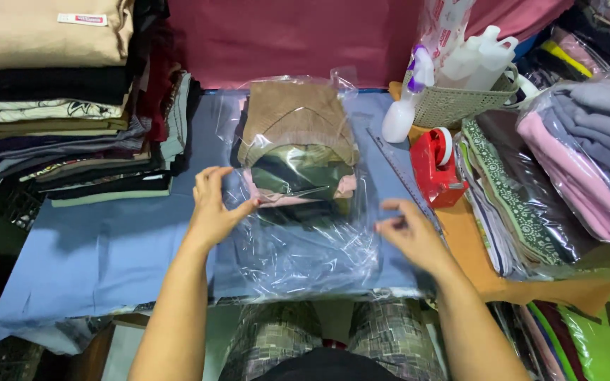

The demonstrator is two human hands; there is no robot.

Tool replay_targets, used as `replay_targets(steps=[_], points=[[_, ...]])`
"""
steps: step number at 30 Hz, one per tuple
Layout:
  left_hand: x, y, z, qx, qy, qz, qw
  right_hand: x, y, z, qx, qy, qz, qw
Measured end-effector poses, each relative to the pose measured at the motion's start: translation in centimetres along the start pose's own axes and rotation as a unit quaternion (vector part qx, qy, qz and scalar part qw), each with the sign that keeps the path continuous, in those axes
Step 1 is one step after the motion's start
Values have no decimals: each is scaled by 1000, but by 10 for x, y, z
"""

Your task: Packing folded clothes into clear plastic bags.

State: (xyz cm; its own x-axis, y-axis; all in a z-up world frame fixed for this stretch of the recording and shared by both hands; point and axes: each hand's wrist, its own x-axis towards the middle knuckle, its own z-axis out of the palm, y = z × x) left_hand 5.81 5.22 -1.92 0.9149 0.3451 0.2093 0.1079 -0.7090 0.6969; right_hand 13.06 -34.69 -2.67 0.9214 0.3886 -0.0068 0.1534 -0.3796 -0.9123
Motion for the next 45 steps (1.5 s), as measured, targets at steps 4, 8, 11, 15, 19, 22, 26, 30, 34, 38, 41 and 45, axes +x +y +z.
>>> replay_targets(steps=[4,8,11,15,19,22,26,30,34,38,41,45], points=[[17,-45,48,-41,-66,-28,997,65,43,40,116,4,84,990],[15,-32,79,-335,-79,5,939,107,48,69,272,-72,0,960],[15,-10,75,-479,-44,-23,876,121,42,68,352,-72,18,933],[19,-5,90,-588,-7,-192,786,113,37,50,362,-42,111,924],[-12,-3,34,-531,-24,-264,805,54,3,12,283,-65,108,951],[-41,-22,4,-524,-97,-213,819,19,37,-7,174,-62,140,973],[-75,-34,-19,-427,-149,-202,869,-31,44,-1,186,-69,35,979],[-98,-40,-20,-406,-207,-145,878,-70,-16,15,-96,-123,-111,981],[-111,-48,-27,-372,-249,-100,889,-61,10,-19,-128,-187,-151,962],[-74,-64,-34,-156,-114,-38,980,-14,28,-52,-74,-106,-83,988],[-7,-25,-31,-254,29,-111,960,63,24,-42,12,49,4,999],[74,-30,43,-235,-98,-175,951,151,31,12,-27,-72,137,988]])
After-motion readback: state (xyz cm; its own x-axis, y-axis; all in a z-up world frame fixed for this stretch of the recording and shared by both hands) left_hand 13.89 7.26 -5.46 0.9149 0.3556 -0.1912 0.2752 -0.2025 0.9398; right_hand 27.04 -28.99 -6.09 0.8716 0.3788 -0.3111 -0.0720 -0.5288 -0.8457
